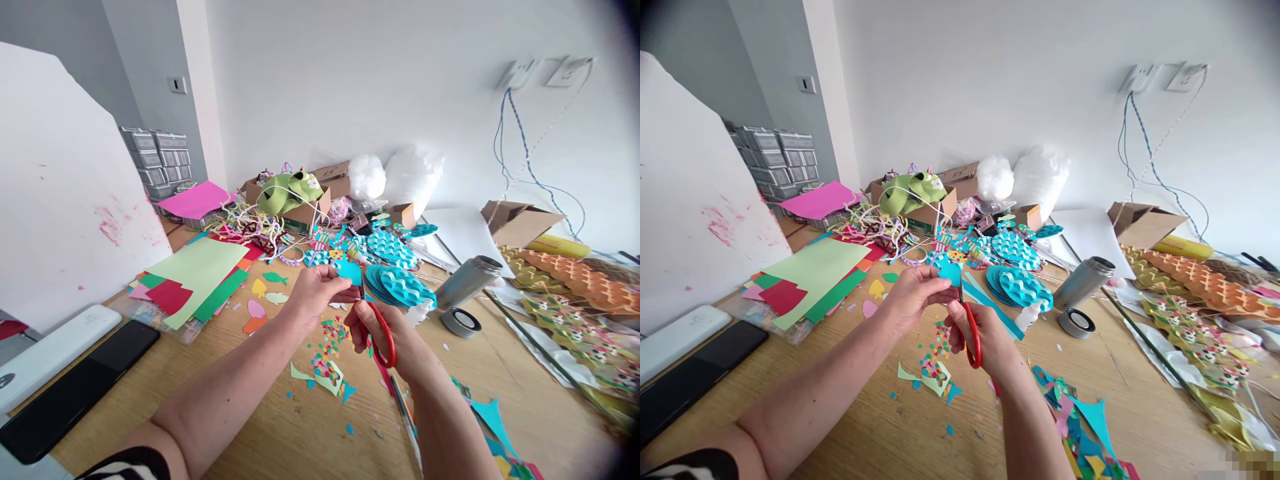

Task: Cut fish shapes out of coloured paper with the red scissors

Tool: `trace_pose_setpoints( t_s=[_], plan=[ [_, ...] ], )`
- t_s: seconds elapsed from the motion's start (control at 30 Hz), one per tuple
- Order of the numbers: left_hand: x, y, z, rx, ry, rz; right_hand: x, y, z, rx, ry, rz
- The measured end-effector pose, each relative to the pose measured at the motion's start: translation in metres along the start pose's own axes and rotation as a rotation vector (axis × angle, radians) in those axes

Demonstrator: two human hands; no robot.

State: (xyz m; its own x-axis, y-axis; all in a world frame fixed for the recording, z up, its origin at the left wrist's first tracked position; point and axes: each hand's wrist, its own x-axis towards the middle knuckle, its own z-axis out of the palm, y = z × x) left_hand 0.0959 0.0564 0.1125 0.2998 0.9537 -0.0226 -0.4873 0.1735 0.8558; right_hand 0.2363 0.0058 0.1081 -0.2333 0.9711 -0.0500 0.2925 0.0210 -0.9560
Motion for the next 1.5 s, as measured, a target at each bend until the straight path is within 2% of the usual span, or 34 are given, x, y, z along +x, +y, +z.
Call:
trace_pose_setpoints(
  t_s=[0.73, 1.5],
  plan=[
    [-0.0034, -0.005, 0.0047, -0.027, 0.033, 0.045, 0.0025, -0.0029, 0.0025, 0.015, 0.085, 0.038],
    [-0.0034, -0.0083, 0.007, -0.031, 0.045, 0.055, 0.0005, -0.0058, 0.0009, -0.022, 0.06, 0.019]
  ],
)
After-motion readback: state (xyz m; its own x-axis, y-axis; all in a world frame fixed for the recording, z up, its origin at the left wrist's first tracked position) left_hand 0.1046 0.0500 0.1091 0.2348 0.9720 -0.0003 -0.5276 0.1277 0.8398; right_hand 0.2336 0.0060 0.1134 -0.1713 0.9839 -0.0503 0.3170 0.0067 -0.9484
